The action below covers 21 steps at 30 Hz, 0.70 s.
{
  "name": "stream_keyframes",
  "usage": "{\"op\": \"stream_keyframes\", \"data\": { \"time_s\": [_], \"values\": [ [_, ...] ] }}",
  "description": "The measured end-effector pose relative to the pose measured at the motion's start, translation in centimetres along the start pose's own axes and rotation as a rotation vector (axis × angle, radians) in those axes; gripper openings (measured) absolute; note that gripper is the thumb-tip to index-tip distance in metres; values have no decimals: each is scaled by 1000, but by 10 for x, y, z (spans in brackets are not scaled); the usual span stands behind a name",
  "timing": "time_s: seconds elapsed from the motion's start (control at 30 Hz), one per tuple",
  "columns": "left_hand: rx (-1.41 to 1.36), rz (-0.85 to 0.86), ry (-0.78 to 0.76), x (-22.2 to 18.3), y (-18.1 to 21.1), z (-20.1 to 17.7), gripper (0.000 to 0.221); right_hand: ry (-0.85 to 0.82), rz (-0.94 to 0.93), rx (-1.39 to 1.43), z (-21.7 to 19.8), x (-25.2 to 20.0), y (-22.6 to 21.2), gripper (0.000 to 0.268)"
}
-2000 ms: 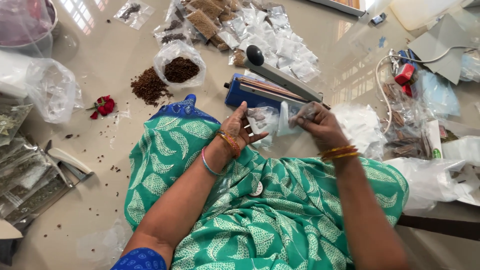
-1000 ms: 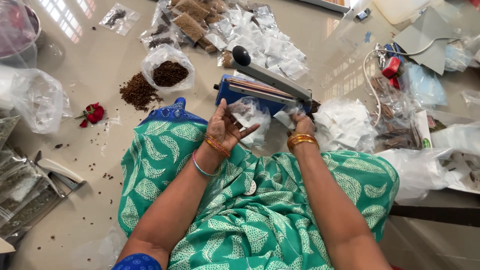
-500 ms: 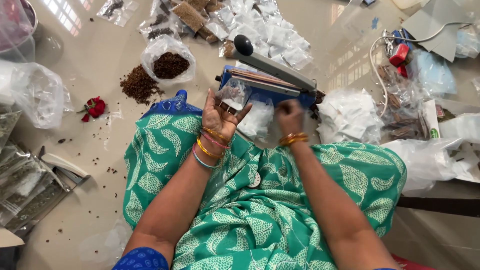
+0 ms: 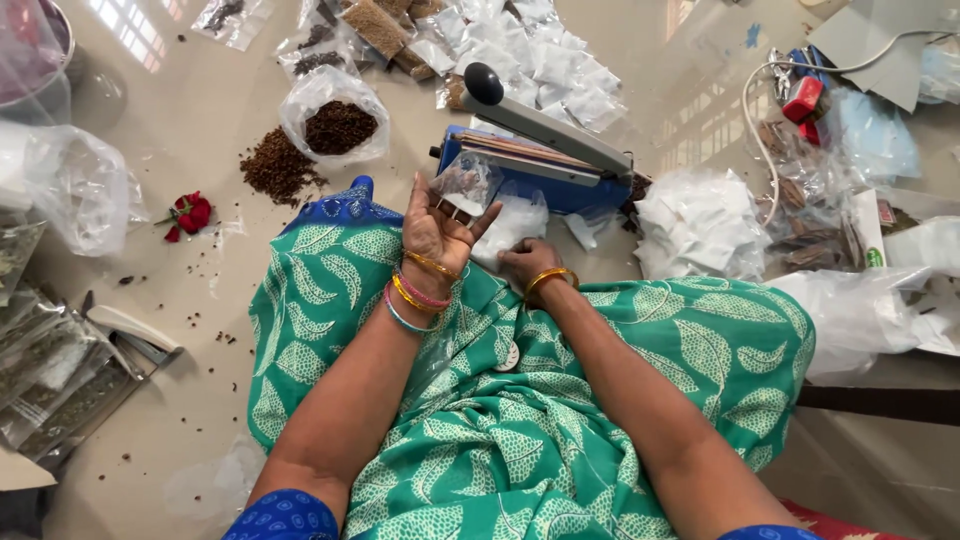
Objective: The person uses a heat sealer to seal small plastic bags filled with powder and granules.
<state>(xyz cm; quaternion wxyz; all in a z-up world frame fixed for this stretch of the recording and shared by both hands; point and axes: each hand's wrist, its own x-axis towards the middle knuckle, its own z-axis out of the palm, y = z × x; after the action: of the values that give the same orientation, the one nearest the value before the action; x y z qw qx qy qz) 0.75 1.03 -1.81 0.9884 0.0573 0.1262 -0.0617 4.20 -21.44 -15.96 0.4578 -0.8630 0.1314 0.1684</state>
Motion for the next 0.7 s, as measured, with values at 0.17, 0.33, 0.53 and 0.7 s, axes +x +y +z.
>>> {"op": "stream_keyframes", "data": {
  "time_s": [0.17, 0.33, 0.53, 0.7],
  "values": [
    [11, 14, -28, -1, -1, -1, 47, 205, -47, -247, -3, -35, -36, 48],
    [28, 27, -22, -3, -1, 1, 47, 178, -10, -116, 20, -20, -27, 43],
    [1, -2, -59, 3, -2, -9, 49, 100, -51, 26, 18, -15, -26, 24],
    [75, 4, 12, -3, 0, 2, 52, 79, -284, 907, -16, -46, -65, 8]
  ]
}}
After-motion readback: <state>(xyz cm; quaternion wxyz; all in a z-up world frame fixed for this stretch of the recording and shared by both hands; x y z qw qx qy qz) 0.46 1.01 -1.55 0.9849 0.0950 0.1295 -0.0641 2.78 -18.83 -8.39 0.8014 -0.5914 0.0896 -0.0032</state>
